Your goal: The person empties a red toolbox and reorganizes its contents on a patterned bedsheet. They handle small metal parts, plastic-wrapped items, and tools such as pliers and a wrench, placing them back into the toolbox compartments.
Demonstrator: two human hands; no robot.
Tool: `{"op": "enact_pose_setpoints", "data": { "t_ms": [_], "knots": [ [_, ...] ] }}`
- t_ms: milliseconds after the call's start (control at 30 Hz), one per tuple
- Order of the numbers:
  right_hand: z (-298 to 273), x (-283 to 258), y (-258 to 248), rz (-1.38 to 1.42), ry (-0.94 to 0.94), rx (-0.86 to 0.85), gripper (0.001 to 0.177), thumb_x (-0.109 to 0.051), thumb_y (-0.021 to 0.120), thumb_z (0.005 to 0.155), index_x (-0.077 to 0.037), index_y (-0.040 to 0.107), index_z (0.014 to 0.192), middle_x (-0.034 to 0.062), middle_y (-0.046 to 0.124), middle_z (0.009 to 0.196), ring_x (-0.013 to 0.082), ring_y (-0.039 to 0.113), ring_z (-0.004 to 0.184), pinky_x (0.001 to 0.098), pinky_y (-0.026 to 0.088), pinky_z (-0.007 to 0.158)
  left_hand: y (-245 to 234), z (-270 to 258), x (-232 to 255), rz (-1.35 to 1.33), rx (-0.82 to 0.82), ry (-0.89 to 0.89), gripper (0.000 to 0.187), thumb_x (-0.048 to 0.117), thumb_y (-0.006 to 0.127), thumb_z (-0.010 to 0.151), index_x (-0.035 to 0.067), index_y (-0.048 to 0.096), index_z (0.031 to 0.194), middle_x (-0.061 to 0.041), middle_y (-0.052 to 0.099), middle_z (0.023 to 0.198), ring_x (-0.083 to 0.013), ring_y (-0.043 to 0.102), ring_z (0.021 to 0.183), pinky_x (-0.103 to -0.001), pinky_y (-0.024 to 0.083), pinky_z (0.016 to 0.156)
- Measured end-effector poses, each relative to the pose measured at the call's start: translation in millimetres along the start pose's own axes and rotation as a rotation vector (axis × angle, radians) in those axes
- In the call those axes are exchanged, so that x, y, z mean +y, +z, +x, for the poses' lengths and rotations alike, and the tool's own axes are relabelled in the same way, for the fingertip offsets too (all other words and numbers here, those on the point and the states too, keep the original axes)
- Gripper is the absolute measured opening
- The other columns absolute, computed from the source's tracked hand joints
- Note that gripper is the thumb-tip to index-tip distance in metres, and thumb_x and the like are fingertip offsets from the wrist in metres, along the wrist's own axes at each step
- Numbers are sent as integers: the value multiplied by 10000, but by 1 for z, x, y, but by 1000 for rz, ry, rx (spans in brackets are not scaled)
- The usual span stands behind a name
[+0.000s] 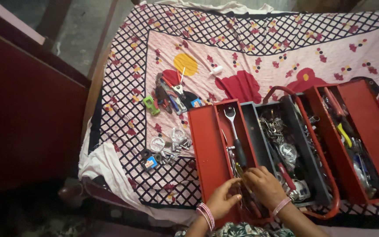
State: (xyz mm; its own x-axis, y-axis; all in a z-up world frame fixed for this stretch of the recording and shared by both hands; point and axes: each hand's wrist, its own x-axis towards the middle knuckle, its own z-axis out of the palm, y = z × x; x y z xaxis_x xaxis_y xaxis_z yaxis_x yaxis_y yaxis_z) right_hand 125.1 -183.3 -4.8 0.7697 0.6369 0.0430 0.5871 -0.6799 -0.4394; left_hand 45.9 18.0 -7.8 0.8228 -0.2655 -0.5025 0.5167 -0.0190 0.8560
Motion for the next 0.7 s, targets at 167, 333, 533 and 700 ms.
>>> {"op": "enact_pose_setpoints", "data": {
  "t_ms": [167, 333, 533, 700],
  "knots": [
    [-5, 14, 17, -91, 42, -51, 363, -111, 731, 745, -111, 668, 1102, 66, 679, 1129, 297, 598, 1085, 378, 500, 959, 11, -6, -15, 4, 53, 110, 561, 66, 668, 955, 90, 494, 1487, -99, 635, 1391, -156, 637, 1201, -291, 536, 995],
    [-11, 17, 16, -75, 70, -7, 533, -173, 766, 690, -146, 658, 1211, 80, 663, 1150, 308, 601, 1038, 400, 503, 894, 24, -11, -35, -21, 105, 115, 558, 72, 661, 947, 92, 496, 1479, -96, 638, 1362, -166, 643, 1159, -296, 560, 962],
    [-26, 18, 11, -120, 68, 87, 330, -193, 743, 761, -158, 678, 1082, 58, 679, 1103, 283, 631, 992, 402, 526, 842, 36, -11, -46, -41, 149, 113, 545, 96, 667, 950, 96, 503, 1470, -85, 640, 1349, -175, 647, 1185, -299, 562, 972],
    [-24, 19, 15, -123, 164, 129, 218, -262, 756, 805, -175, 723, 1002, 48, 674, 940, 287, 628, 929, 422, 529, 784, 46, -3, -49, 24, 171, 151, 537, 105, 681, 951, 92, 518, 1462, -82, 649, 1345, -176, 636, 1233, -296, 530, 1010]
  ]
}}
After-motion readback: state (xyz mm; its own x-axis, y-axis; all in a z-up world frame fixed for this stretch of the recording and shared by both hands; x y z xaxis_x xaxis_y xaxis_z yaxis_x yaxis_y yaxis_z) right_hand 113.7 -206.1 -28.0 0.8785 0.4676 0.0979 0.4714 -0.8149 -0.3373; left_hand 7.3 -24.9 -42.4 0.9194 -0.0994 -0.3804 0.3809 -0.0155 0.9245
